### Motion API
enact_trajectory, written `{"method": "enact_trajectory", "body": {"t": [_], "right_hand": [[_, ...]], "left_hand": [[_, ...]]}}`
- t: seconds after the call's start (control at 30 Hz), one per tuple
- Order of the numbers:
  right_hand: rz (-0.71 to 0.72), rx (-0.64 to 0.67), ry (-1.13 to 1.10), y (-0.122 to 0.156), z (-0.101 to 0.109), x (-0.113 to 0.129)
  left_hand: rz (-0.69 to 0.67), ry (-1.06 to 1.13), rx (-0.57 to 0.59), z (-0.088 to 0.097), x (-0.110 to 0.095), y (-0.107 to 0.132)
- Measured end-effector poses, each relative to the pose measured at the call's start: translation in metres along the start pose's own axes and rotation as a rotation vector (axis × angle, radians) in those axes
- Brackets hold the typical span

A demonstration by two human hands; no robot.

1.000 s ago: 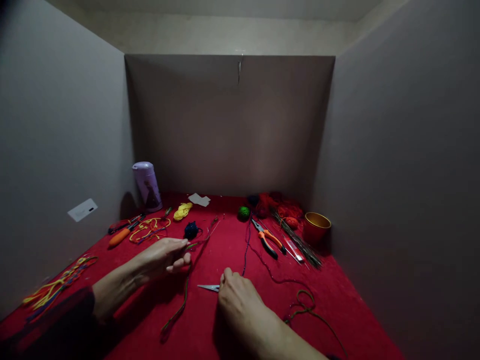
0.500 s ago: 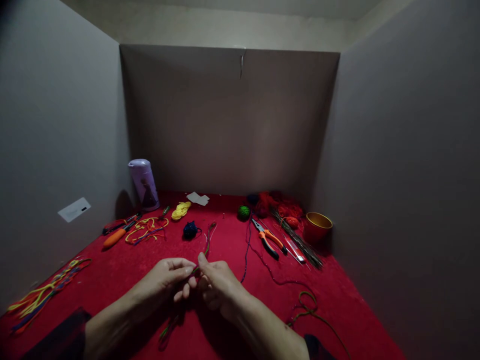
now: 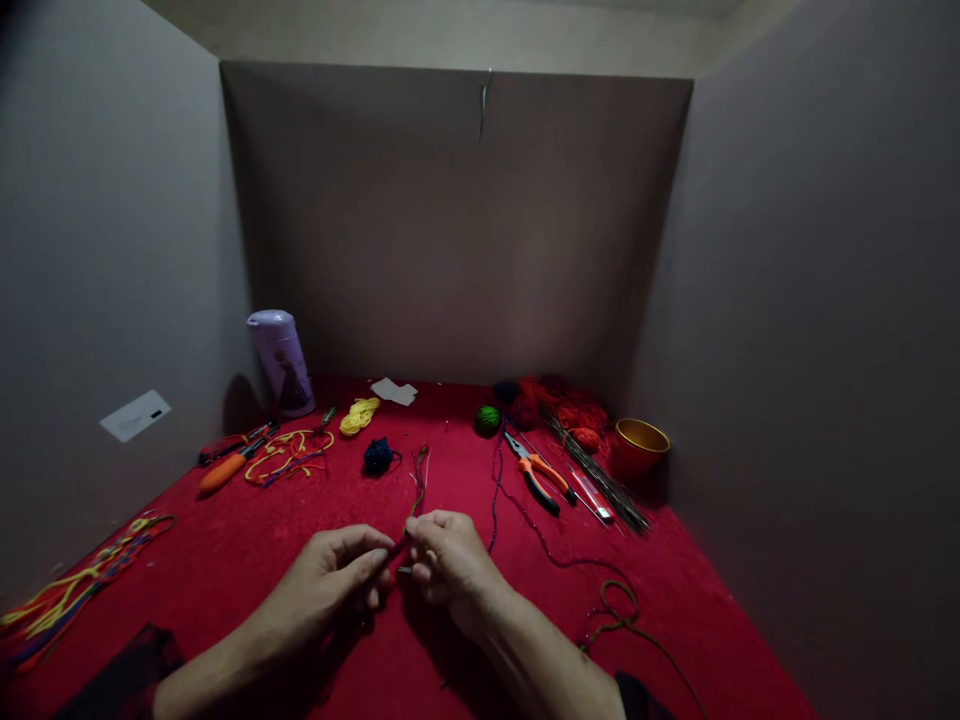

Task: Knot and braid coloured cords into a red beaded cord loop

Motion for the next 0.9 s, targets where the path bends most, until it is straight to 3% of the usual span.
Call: {"method": "enact_trajectory", "body": {"t": [0.23, 0.43, 0.63, 0.77, 0.9], "right_hand": [[0.065, 0.016, 0.079, -0.003, 0.0, -0.008], [0.109, 0.031, 0.115, -0.004, -0.002, -0.01], [0.156, -0.009, -0.062, 0.0, 0.0, -0.007], [0.212, 0.029, -0.3, 0.004, 0.002, 0.002], [0.191, 0.017, -0.427, 0.003, 0.009, 0.005]], "left_hand": [[-0.093, -0.094, -0.107, 0.005, -0.006, -0.014], [0.046, 0.06, -0.091, 0.002, -0.006, -0.024], [0.044, 0.205, -0.065, 0.01, -0.001, -0.023], [0.066, 0.345, -0.142, 0.028, -0.003, -0.022], [0.042, 0.47, -0.417, 0.074, -0.03, -0.012]]}}
Point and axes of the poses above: each hand's wrist, its own y-axis away from the middle knuckle, its own z-axis out of the back of the hand, x = y × z, the point moved 3 cm from there along -y, towards the middle knuckle, and after that the axes turned 3 degrees about -y, right-handed, at the moved point
